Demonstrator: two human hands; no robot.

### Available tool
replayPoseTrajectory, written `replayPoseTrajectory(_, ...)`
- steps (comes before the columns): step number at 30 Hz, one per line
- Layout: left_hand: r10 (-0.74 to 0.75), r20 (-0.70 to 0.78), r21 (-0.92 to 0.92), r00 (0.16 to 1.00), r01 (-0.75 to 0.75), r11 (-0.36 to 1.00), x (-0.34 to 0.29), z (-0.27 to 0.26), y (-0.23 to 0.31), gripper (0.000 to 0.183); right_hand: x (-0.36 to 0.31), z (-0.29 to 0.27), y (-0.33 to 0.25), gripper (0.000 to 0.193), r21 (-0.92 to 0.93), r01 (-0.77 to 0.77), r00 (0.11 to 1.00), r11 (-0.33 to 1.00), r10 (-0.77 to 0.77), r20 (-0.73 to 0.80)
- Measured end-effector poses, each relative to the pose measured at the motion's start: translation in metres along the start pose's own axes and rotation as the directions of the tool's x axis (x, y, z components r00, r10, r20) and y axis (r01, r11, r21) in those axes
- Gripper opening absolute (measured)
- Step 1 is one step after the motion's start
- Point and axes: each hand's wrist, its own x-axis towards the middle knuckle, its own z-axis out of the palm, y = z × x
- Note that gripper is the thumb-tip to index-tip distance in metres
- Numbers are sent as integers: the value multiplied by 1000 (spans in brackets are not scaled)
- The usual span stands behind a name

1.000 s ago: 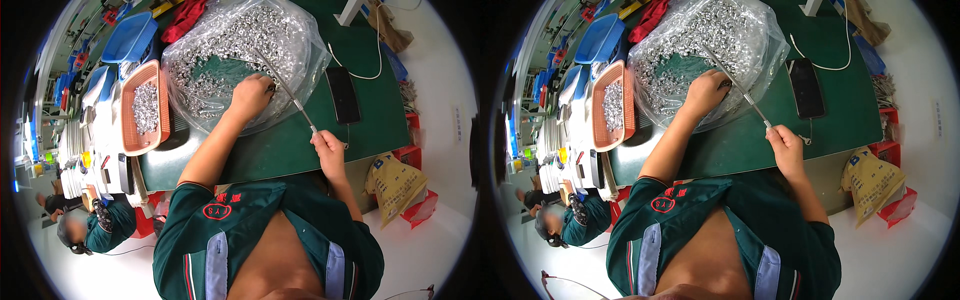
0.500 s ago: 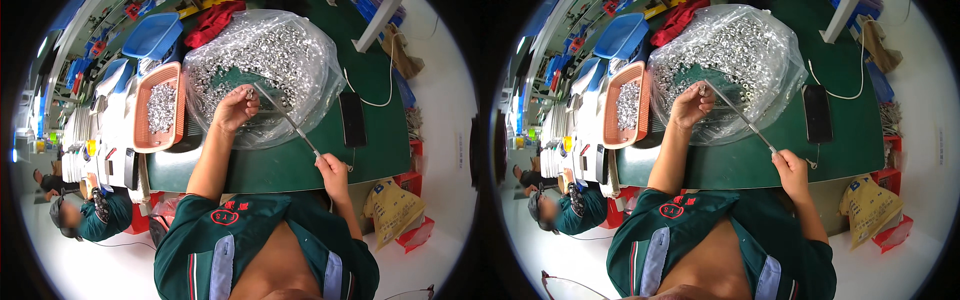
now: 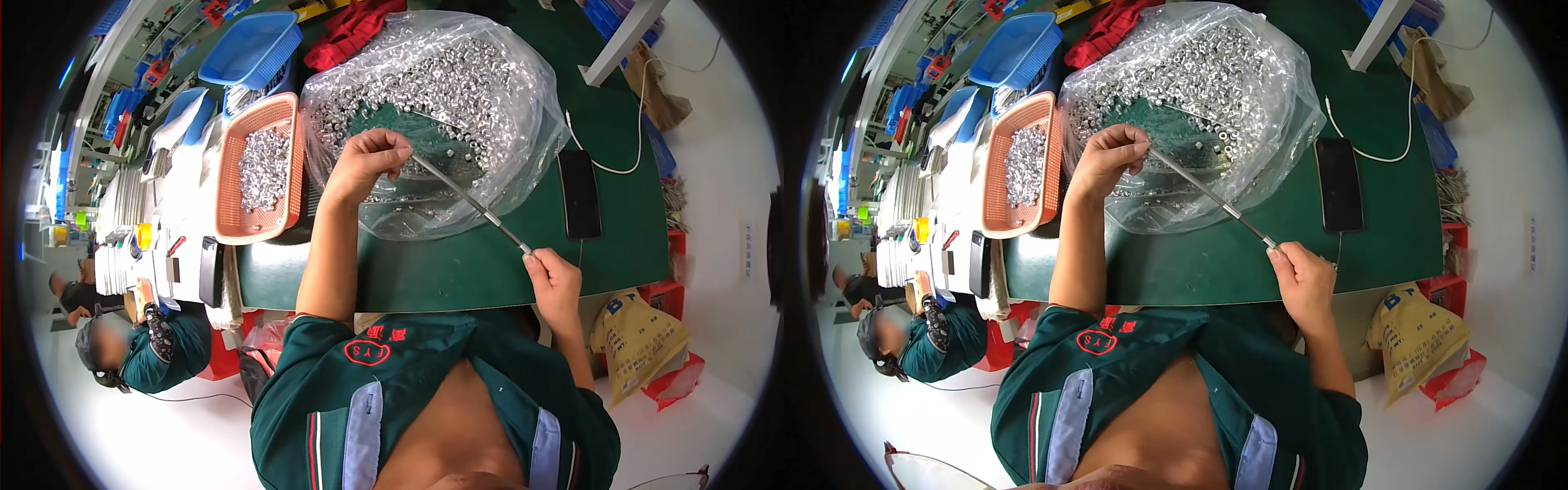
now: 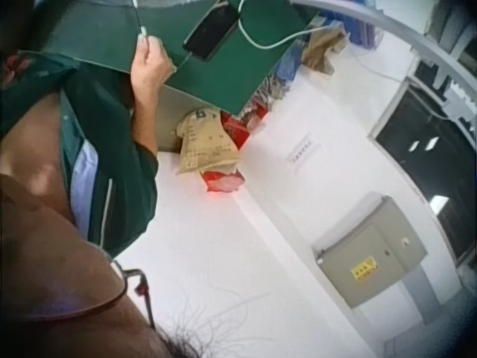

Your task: The person uses a long metal rod to pick up small silver cylindrical components from a large plastic bag and threads them onto the rod. The person repeats this action continuously, accumulating a stack of components on the rod. Another person is visible in the background working at a separate station.

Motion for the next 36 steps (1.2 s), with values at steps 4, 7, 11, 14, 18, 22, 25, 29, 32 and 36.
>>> replayPoseTrajectory(4,-21,175,9,984,20,1000,-3,22,-5,21,0,16,0,18,356,-236,961,904,163,224)
replayPoseTrajectory(7,82,141,-245,987,-46,968,1,13,-11,19,4,20,-1,17,381,-210,971,900,145,191)
replayPoseTrajectory(11,113,94,-521,989,-47,852,5,-10,-19,12,1,17,-2,18,356,-185,978,916,136,158)
replayPoseTrajectory(14,100,11,-492,995,-81,867,5,-8,-17,10,-1,15,-1,18,335,-182,976,924,129,174)
replayPoseTrajectory(18,118,17,-421,993,-100,902,6,-11,-21,9,-3,16,1,16,309,-181,975,934,129,180)
replayPoseTrajectory(22,101,-2,-335,995,-96,937,2,-13,-18,11,-3,18,5,16,285,-159,980,945,116,163)
replayPoseTrajectory(25,109,-28,-183,994,-112,977,-1,-14,-13,13,-4,14,3,16,151,-94,990,984,76,116)
replayPoseTrajectory(29,130,-14,55,991,-129,990,-3,0,-3,30,0,7,-11,17,0,23,999,1000,-23,39)
replayPoseTrajectory(32,85,86,21,993,-87,996,-7,22,0,67,-2,13,-5,17,144,-81,994,986,70,82)
replayPoseTrajectory(36,160,20,160,987,-162,974,3,8,-8,68,-5,19,5,18,276,-152,987,949,130,96)
